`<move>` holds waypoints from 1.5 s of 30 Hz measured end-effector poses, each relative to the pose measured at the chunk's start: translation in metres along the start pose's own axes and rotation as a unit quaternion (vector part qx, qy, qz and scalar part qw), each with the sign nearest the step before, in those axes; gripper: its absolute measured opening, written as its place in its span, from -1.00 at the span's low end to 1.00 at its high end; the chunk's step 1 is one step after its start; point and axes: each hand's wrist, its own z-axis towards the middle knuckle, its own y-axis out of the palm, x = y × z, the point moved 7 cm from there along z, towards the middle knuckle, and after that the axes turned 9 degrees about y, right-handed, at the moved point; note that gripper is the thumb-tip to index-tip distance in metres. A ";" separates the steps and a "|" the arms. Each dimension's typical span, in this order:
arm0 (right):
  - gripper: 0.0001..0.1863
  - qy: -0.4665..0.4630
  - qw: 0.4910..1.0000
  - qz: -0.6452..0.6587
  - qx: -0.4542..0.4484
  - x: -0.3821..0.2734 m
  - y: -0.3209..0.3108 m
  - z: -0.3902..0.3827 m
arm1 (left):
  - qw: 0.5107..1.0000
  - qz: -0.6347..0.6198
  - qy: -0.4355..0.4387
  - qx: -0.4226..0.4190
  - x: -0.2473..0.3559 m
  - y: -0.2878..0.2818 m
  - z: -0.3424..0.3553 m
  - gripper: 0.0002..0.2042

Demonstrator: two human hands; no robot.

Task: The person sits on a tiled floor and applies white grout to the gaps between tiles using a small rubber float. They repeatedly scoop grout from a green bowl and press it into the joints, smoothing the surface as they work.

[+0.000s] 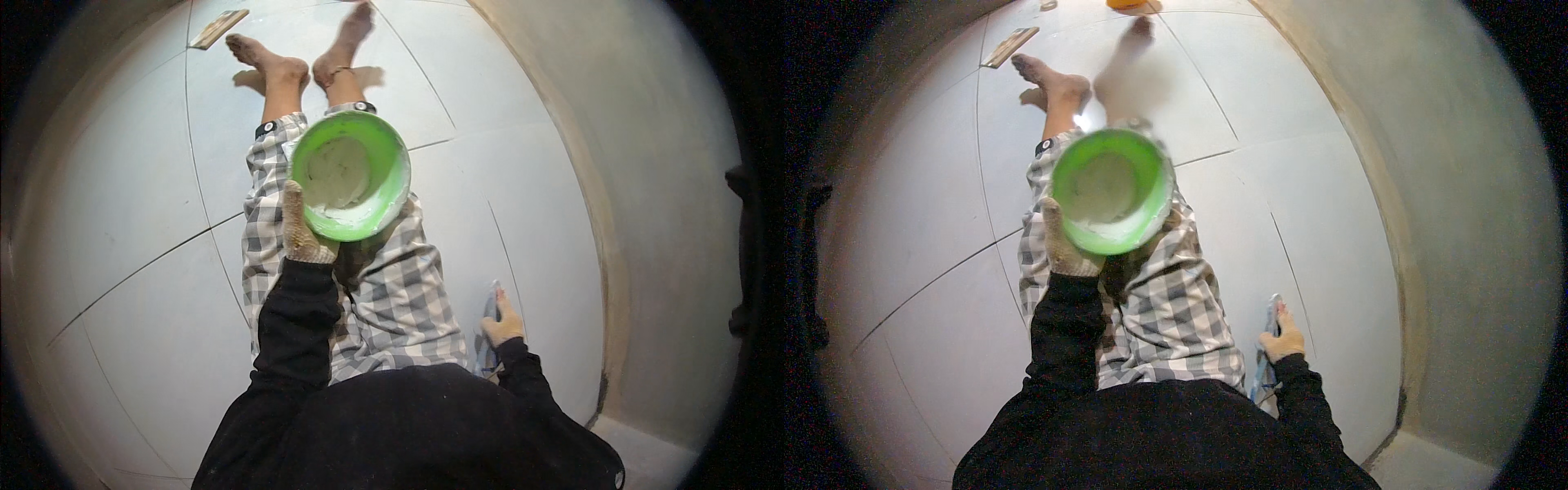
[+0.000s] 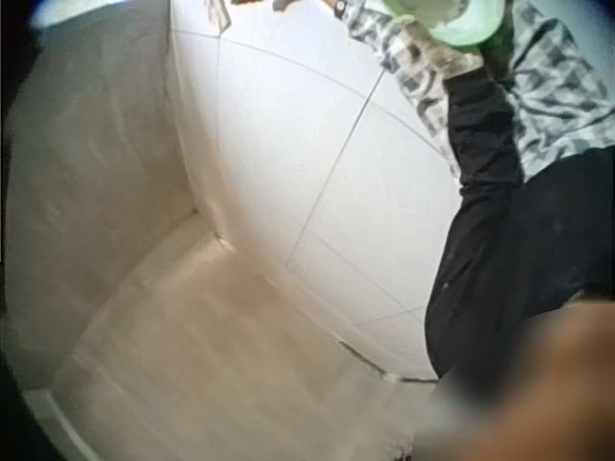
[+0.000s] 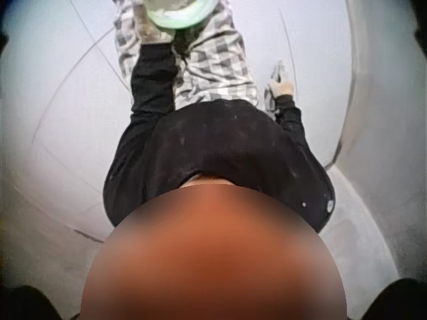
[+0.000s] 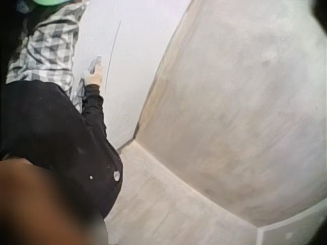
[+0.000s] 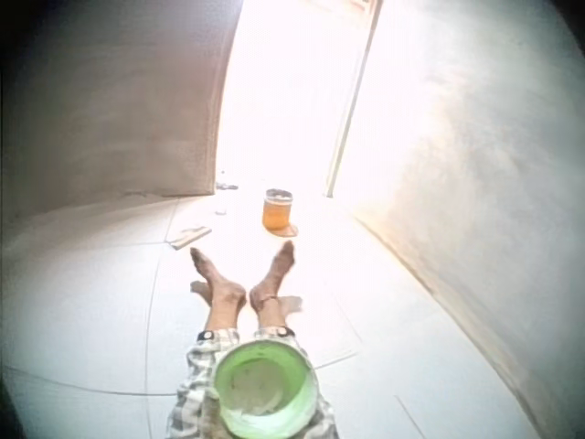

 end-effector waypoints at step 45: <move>-0.47 -0.102 0.960 0.223 -0.135 -0.225 -0.071 0.074 | 0.986 0.141 -0.089 0.033 -0.017 -0.012 0.016 -0.33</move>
